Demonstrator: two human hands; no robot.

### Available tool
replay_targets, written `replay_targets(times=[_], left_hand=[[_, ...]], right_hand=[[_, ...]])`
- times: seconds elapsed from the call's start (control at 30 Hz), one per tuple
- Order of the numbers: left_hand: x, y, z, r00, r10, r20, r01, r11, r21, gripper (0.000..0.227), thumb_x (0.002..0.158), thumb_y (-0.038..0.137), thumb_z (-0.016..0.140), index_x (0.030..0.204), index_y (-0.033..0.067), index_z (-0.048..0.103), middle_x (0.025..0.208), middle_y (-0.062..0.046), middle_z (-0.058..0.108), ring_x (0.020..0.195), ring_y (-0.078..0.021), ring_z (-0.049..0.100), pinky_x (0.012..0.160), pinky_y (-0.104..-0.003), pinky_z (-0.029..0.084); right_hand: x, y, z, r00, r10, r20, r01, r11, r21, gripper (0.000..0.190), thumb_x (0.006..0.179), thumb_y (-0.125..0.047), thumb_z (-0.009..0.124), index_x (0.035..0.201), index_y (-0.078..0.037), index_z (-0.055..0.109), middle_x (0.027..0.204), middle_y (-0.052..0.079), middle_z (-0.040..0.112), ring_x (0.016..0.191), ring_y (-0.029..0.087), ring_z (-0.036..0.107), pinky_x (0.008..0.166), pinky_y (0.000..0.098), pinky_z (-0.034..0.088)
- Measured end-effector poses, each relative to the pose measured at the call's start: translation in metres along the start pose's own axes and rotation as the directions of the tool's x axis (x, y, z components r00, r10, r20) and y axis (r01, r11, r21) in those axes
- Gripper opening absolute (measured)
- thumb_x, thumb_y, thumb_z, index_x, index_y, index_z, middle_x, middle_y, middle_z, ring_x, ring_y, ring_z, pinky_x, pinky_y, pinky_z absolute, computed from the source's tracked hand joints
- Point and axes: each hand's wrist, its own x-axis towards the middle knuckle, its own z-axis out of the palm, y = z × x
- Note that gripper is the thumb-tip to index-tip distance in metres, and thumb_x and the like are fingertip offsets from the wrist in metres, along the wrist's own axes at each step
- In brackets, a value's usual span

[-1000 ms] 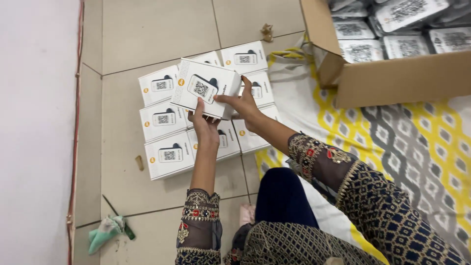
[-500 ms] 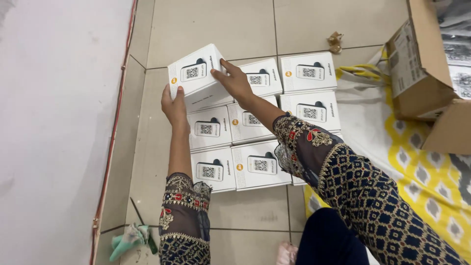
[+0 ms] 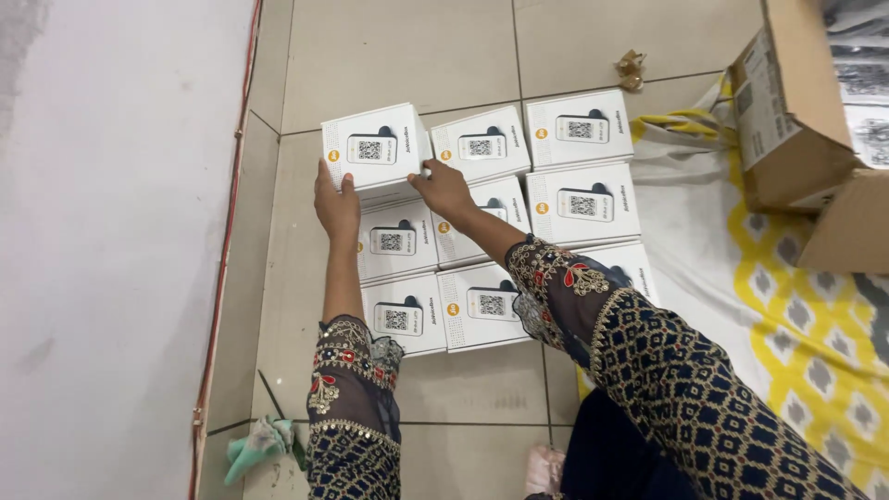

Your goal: The person packages and organizes electronic device boxes into a larger carton while sitting on the floor.

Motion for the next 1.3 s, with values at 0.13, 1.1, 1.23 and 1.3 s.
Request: replay_targets(times=[0.13, 1.1, 1.23, 1.3], left_hand=[[-0.027, 0.058, 0.014, 0.992, -0.108, 0.061, 0.086, 0.955, 0.285, 0.061, 0.1, 0.015, 0.062, 0.155, 0.001, 0.039, 0.15, -0.021, 0.051, 0.139, -0.037, 0.048, 0.116, -0.043, 0.039], [-0.324, 0.498, 0.424, 0.466, 0.098, 0.88, -0.822, 0.415, 0.389, 0.11, 0.073, 0.069, 0.082, 0.142, -0.0095, 0.048, 0.143, -0.026, 0.054, 0.136, -0.0474, 0.047, 0.11, -0.05, 0.043], [-0.31, 0.495, 0.432, 0.438, 0.181, 0.88, -0.849, 0.406, 0.339, 0.128, 0.057, 0.079, 0.088, 0.14, -0.0087, 0.046, 0.143, -0.03, 0.049, 0.135, -0.045, 0.044, 0.112, -0.048, 0.038], [-0.318, 0.509, 0.429, 0.485, 0.078, 0.871, -0.838, 0.328, 0.437, 0.126, 0.058, 0.074, 0.089, 0.141, -0.0096, 0.044, 0.14, -0.03, 0.048, 0.132, -0.0432, 0.046, 0.103, -0.048, 0.046]], right_hand=[[-0.021, 0.013, -0.034, 0.996, -0.001, 0.09, -0.006, 0.997, 0.078, 0.072, 0.093, -0.045, 0.069, 0.141, 0.005, 0.051, 0.129, 0.023, 0.064, 0.114, 0.03, 0.066, 0.094, 0.0368, 0.053], [-0.233, 0.233, -0.59, 0.957, -0.098, -0.274, -0.13, 0.698, -0.704, 0.038, 0.1, -0.048, 0.057, 0.111, -0.016, 0.076, 0.123, 0.006, 0.069, 0.122, 0.035, 0.054, 0.107, 0.0508, 0.037], [-0.22, 0.243, -0.587, 0.968, -0.03, -0.249, -0.164, 0.678, -0.717, 0.038, 0.096, -0.047, 0.059, 0.111, -0.016, 0.076, 0.128, 0.004, 0.067, 0.125, 0.034, 0.051, 0.107, 0.0508, 0.035], [-0.216, 0.247, -0.588, 0.963, -0.005, -0.268, -0.196, 0.67, -0.717, 0.039, 0.097, -0.049, 0.059, 0.113, -0.017, 0.076, 0.128, 0.004, 0.067, 0.127, 0.033, 0.05, 0.111, 0.0486, 0.034]])
